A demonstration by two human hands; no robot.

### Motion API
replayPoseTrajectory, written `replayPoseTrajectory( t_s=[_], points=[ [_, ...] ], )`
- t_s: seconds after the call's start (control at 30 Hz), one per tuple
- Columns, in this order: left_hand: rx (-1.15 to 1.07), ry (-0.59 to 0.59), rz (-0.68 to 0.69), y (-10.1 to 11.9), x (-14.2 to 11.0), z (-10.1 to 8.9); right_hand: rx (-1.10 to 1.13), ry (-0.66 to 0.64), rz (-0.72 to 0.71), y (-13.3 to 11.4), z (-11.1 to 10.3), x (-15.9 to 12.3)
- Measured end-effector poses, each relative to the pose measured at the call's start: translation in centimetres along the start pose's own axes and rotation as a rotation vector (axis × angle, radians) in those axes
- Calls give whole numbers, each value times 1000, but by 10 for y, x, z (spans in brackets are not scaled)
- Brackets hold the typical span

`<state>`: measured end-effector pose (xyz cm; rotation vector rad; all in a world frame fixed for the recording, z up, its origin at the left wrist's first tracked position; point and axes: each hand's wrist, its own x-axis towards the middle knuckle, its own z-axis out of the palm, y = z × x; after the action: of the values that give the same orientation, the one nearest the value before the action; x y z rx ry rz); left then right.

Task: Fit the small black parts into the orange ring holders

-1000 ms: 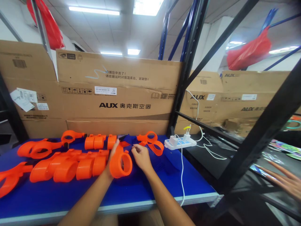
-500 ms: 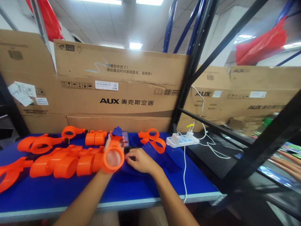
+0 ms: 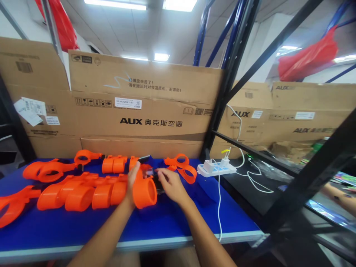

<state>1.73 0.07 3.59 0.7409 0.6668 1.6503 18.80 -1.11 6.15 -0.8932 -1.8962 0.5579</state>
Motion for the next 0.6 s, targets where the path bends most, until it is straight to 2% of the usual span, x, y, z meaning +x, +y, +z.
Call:
replayPoseTrajectory(
  t_s=[0.07,0.17,0.23,0.4,0.5,0.6],
  points=[
    [84,-13,67,-2,-2,1,164,89,55,5,-2,4],
    [228,-64,162,-5,-7,3,347,90,75,12,1,5],
    [274,-88,193,-6,-10,5,372,109,71,14,5,3],
    [353,-128,226,-5,-13,7,211,221,23,14,14,-2],
    [350,-169,191,-5,-15,6,81,276,-60,15,16,-6],
    [325,-208,135,-6,-16,6,-25,279,-149,17,16,-10]
  ],
)
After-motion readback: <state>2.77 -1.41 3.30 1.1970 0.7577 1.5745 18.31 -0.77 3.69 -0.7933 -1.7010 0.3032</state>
